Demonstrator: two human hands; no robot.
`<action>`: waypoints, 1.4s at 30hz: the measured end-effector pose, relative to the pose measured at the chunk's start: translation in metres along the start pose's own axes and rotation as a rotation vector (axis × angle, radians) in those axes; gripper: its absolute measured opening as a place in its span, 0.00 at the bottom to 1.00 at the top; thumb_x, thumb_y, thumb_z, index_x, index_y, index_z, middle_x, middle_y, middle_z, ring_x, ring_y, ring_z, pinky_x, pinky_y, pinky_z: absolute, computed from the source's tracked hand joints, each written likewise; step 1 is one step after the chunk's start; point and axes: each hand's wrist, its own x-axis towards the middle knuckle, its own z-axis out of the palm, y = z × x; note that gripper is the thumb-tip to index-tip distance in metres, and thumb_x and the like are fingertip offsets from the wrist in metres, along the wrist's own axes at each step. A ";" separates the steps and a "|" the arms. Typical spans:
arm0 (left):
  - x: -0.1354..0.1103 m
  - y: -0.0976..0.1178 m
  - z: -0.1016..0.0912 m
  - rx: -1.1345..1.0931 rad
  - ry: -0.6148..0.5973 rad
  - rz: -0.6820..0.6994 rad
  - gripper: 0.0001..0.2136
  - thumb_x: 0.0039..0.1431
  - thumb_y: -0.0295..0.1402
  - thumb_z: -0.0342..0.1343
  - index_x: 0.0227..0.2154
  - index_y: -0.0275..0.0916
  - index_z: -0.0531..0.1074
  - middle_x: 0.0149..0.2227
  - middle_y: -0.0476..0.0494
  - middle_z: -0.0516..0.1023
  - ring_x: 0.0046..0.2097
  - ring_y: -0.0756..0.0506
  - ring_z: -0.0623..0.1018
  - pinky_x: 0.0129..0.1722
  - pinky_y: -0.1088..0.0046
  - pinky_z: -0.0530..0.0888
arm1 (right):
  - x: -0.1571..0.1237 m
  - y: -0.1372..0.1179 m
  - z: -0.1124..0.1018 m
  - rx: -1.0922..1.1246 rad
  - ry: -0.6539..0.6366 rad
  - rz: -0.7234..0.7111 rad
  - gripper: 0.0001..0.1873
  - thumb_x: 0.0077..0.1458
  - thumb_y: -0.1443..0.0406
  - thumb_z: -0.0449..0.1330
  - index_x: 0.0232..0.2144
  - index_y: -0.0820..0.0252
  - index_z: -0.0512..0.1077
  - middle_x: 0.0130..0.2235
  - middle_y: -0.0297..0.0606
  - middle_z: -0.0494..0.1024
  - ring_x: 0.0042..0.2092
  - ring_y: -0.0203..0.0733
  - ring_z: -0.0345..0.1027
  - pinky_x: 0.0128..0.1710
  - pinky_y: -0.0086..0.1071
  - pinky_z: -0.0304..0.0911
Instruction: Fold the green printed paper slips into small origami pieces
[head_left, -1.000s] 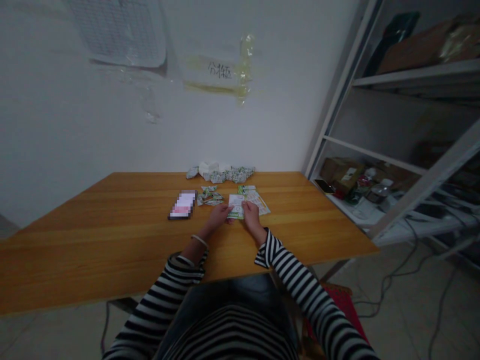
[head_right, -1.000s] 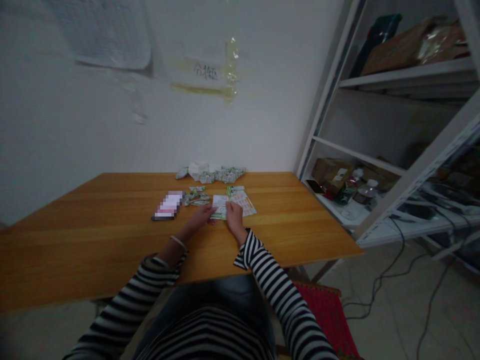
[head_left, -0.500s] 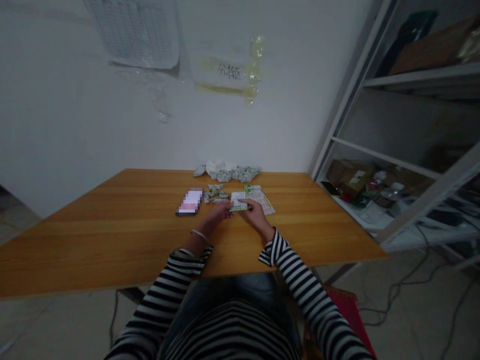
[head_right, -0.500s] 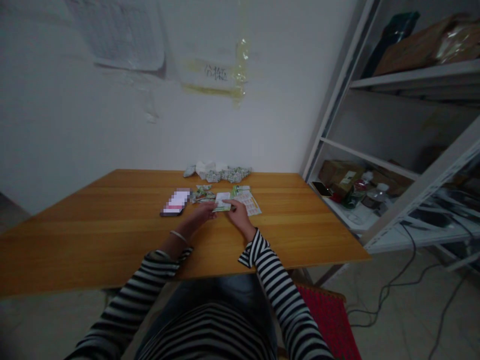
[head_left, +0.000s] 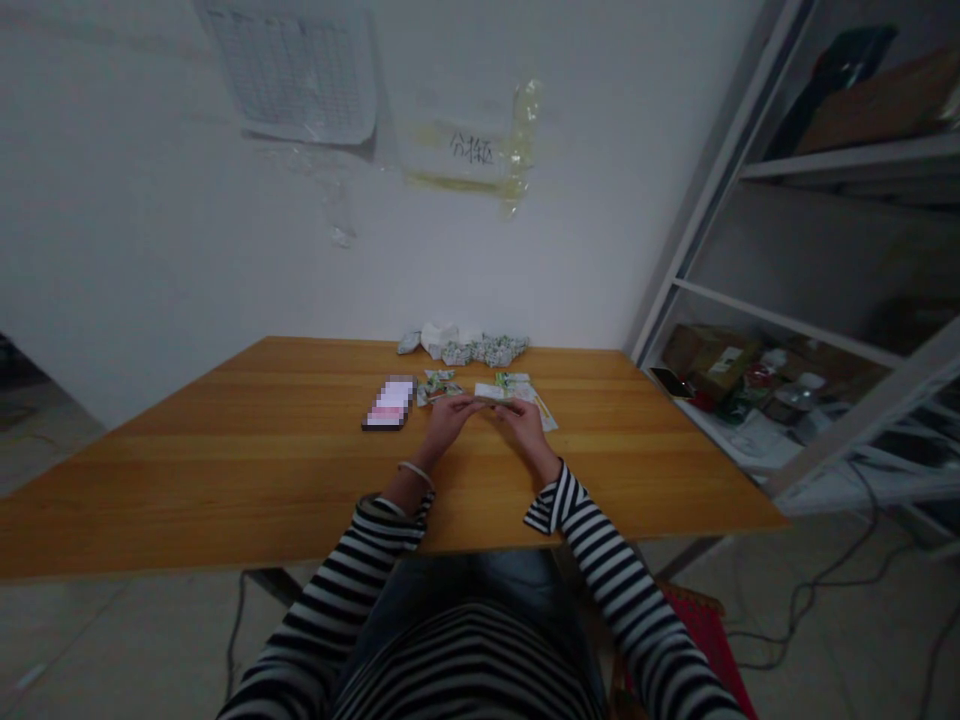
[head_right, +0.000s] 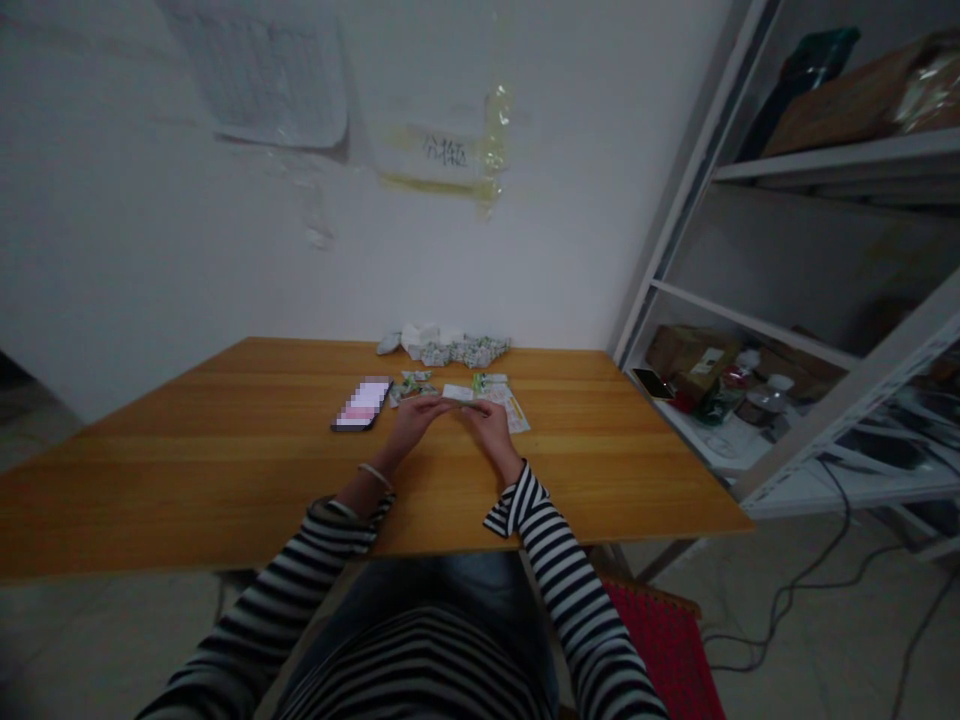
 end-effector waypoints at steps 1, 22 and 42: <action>-0.001 0.000 0.000 0.000 0.014 -0.005 0.05 0.43 0.33 0.69 0.23 0.38 0.80 0.27 0.47 0.82 0.37 0.43 0.79 0.42 0.68 0.75 | 0.000 -0.001 0.000 0.011 0.012 0.009 0.09 0.42 0.59 0.69 0.26 0.60 0.80 0.26 0.36 0.81 0.29 0.41 0.72 0.34 0.34 0.67; -0.002 -0.012 0.013 -0.309 0.248 -0.153 0.28 0.33 0.39 0.75 0.40 0.33 0.78 0.31 0.41 0.83 0.33 0.46 0.81 0.38 0.67 0.79 | -0.016 -0.009 0.029 0.388 0.145 0.178 0.20 0.42 0.52 0.70 0.22 0.58 0.66 0.23 0.32 0.76 0.27 0.41 0.75 0.33 0.36 0.74; -0.006 -0.001 0.016 -0.108 0.229 0.002 0.19 0.41 0.33 0.70 0.40 0.36 0.81 0.32 0.44 0.84 0.35 0.43 0.81 0.40 0.66 0.78 | -0.017 -0.004 0.032 0.391 0.173 0.154 0.20 0.46 0.50 0.67 0.27 0.56 0.65 0.28 0.33 0.80 0.30 0.42 0.78 0.32 0.37 0.75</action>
